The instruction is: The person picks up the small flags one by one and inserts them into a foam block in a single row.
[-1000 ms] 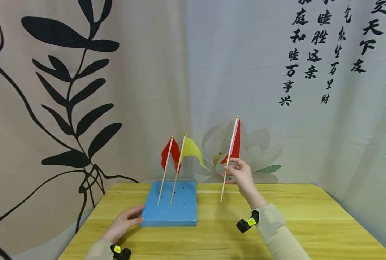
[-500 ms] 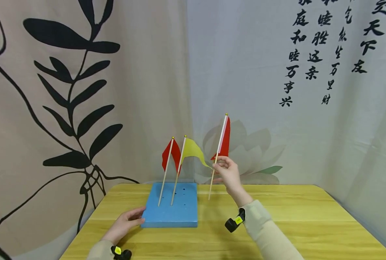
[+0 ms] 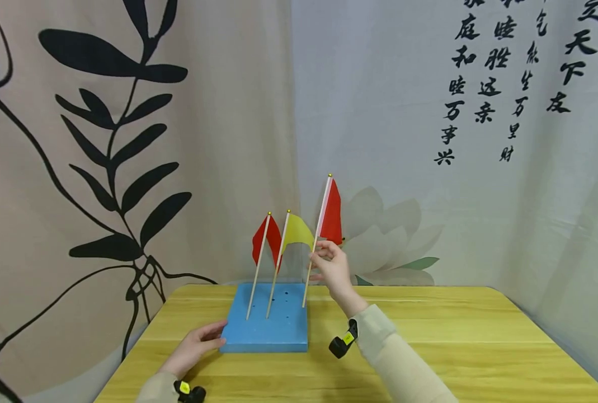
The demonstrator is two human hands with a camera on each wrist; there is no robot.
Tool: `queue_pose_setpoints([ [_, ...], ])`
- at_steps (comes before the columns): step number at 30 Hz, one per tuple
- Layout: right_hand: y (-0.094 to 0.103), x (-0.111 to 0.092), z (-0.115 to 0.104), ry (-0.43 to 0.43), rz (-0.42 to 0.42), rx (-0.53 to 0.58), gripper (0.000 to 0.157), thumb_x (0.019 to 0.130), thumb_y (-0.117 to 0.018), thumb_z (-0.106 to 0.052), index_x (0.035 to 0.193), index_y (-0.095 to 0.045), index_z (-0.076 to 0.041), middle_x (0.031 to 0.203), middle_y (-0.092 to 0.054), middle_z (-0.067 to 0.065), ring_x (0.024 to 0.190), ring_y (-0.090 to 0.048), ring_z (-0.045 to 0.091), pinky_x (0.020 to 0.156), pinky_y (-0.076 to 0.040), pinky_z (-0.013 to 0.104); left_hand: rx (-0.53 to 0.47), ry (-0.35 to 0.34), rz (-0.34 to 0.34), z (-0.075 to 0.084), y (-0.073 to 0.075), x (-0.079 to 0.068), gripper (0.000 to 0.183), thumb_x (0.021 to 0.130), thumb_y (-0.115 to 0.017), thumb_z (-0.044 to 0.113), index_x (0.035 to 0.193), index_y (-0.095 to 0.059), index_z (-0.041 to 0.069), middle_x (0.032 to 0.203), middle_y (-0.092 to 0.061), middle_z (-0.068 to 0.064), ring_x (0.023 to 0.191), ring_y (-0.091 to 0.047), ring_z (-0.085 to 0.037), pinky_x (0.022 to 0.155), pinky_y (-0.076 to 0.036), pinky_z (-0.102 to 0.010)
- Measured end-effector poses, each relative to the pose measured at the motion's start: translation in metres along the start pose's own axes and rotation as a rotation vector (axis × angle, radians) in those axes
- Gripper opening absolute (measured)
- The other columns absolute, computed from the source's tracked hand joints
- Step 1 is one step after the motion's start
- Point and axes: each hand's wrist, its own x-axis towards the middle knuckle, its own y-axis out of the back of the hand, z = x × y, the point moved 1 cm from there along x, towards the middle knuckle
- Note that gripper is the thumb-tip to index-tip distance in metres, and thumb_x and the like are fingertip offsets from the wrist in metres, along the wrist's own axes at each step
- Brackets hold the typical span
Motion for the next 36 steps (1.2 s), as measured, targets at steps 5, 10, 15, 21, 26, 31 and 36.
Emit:
queue_pose_setpoints([
  [5,-0.012,0.0,0.009,-0.01,0.0,-0.017,0.026,0.089,-0.066,0.0,0.114,-0.057,0.004,0.086,-0.061,0.01,0.066,-0.063,0.025,0.056,-0.058,0.047,-0.015,-0.001,0.006,0.001,0.0,-0.002,0.063,0.092,-0.069,0.028,0.142,-0.047,-0.002,0.142,-0.045,-0.026,0.125,-0.046,-0.041,0.097,-0.045,-0.05],
  [10,-0.018,-0.002,0.015,-0.039,0.005,-0.04,0.025,0.09,-0.067,-0.002,0.114,-0.061,-0.002,0.09,-0.062,0.012,0.068,-0.063,0.024,0.062,-0.058,0.051,-0.002,-0.017,0.011,0.003,0.0,-0.002,0.063,0.091,-0.069,0.028,0.141,-0.047,-0.003,0.141,-0.046,-0.026,0.123,-0.048,-0.04,0.096,-0.046,-0.049],
  [15,-0.021,-0.002,0.025,-0.039,-0.012,-0.063,0.028,0.092,-0.066,-0.006,0.119,-0.059,-0.001,0.097,-0.063,0.016,0.074,-0.064,0.034,0.067,-0.056,0.056,0.004,-0.029,0.001,0.004,0.0,-0.002,0.063,0.091,-0.069,0.029,0.141,-0.047,-0.003,0.141,-0.046,-0.026,0.123,-0.048,-0.04,0.096,-0.046,-0.049],
  [21,-0.029,-0.002,0.036,-0.032,-0.006,-0.103,0.026,0.091,-0.068,-0.006,0.116,-0.061,-0.002,0.095,-0.063,0.014,0.075,-0.065,0.032,0.061,-0.058,0.047,-0.006,-0.03,0.0,0.003,0.0,-0.004,0.063,0.092,-0.069,0.028,0.141,-0.047,-0.003,0.14,-0.046,-0.026,0.123,-0.048,-0.04,0.096,-0.046,-0.049],
  [26,-0.034,-0.004,0.043,0.012,0.006,-0.126,0.025,0.09,-0.067,-0.003,0.113,-0.061,0.001,0.09,-0.064,0.012,0.071,-0.065,0.024,0.054,-0.058,0.038,0.009,-0.025,0.015,0.0,-0.002,-0.003,0.063,0.091,-0.069,0.03,0.141,-0.048,-0.002,0.139,-0.048,-0.026,0.122,-0.049,-0.039,0.097,-0.045,-0.05],
  [31,-0.037,-0.005,0.048,0.022,0.006,-0.138,0.026,0.09,-0.067,-0.002,0.114,-0.06,0.003,0.09,-0.064,0.012,0.072,-0.064,0.023,0.054,-0.058,0.038,0.013,-0.022,0.019,0.0,-0.002,-0.003,0.063,0.091,-0.069,0.03,0.141,-0.048,-0.002,0.138,-0.049,-0.025,0.123,-0.048,-0.04,0.097,-0.045,-0.05],
  [36,-0.039,-0.006,0.052,0.016,-0.005,-0.132,0.028,0.09,-0.067,-0.003,0.117,-0.059,0.004,0.091,-0.063,0.013,0.076,-0.064,0.028,0.055,-0.058,0.041,0.01,-0.02,0.018,0.001,-0.001,-0.002,0.063,0.091,-0.07,0.029,0.141,-0.048,-0.003,0.139,-0.048,-0.025,0.123,-0.049,-0.04,0.096,-0.046,-0.049],
])
